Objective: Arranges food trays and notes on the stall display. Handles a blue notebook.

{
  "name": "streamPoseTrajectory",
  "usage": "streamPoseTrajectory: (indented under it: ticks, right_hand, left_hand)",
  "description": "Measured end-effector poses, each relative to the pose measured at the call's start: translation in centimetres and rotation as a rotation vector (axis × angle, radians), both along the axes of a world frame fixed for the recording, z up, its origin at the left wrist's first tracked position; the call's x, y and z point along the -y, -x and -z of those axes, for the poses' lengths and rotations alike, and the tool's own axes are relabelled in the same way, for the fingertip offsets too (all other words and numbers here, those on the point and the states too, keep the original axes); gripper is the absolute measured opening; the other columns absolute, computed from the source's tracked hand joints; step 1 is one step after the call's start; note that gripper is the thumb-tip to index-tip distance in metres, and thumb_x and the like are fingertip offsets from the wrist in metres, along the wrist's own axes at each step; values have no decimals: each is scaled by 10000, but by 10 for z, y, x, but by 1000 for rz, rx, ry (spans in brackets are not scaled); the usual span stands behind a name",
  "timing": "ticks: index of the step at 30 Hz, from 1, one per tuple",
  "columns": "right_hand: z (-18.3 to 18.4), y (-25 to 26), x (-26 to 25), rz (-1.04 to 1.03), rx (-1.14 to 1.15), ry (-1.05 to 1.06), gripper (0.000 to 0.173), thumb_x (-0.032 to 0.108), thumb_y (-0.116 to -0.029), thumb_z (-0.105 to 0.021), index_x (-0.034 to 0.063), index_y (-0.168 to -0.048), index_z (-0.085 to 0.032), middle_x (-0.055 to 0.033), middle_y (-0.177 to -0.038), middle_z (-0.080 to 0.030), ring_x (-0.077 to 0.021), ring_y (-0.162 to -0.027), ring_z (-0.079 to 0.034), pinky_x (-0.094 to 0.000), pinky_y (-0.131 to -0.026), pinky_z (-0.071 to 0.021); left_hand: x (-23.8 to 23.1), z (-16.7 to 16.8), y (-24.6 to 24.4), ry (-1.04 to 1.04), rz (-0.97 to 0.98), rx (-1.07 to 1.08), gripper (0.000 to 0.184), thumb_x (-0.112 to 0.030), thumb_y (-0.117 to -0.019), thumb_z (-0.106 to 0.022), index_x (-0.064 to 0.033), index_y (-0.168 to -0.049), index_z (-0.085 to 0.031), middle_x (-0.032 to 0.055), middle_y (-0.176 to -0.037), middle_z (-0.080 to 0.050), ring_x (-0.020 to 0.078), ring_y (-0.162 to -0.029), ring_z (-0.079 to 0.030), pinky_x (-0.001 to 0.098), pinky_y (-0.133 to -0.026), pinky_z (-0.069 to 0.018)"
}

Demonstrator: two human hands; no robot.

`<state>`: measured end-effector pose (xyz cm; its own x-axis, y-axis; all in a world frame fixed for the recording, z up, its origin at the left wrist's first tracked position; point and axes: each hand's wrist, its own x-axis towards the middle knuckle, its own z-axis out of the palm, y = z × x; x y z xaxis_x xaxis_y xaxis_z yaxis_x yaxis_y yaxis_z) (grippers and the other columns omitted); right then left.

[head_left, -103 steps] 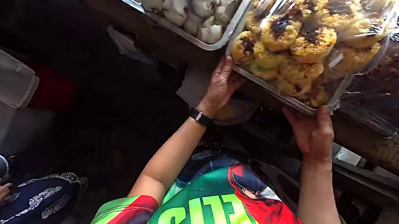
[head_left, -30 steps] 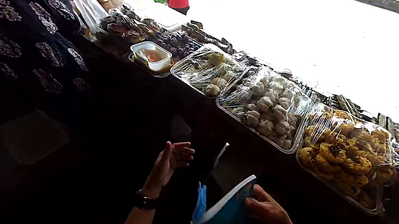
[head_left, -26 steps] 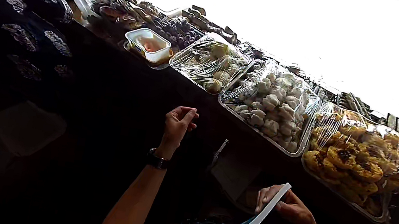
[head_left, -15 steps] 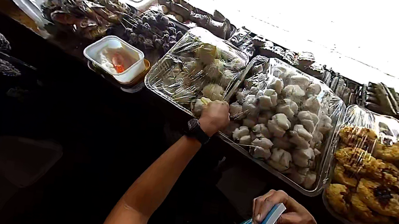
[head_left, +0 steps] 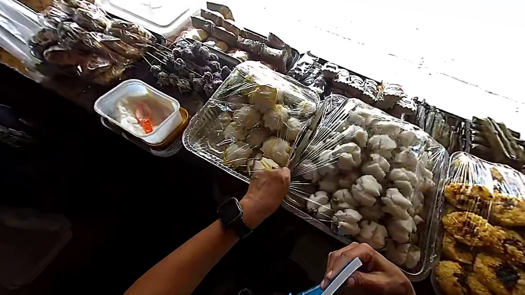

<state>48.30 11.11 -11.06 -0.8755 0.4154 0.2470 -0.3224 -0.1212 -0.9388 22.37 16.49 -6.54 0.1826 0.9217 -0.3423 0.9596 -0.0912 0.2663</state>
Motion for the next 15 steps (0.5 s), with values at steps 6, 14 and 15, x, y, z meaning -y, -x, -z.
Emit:
streamPoseTrajectory:
  ticks: [6,14,15]
  right_hand:
    - [-28,-4,-7,72,-18,-142,244,260,-1050,-603,74,-1157,-718,-11,-1063,-751,-51,-1026,-691,-237,-931,-555]
    - [-29,-35,11,164,-32,-138,292,279,-1067,-567,42,-1139,-722,-58,-1043,-759,-86,-1005,-709,-260,-930,-562]
    - [-20,-39,17,193,-35,-107,283,270,-1067,-566,45,-1147,-719,-52,-1045,-758,-75,-1006,-706,-252,-935,-557]
  left_hand:
    - [-30,-17,-1,182,145,14,275,-182,-1000,-574,36,-1137,-670,245,-1130,-683,422,-1121,-644,612,-898,-491]
    - [-199,-38,-25,-131,-33,302,267,-134,-1037,-546,63,-1146,-689,280,-1185,-669,430,-1157,-636,605,-1000,-478]
    - [-217,-32,-34,-114,-62,291,280,-142,-1033,-561,75,-1164,-680,297,-1211,-655,443,-1181,-624,615,-1012,-470]
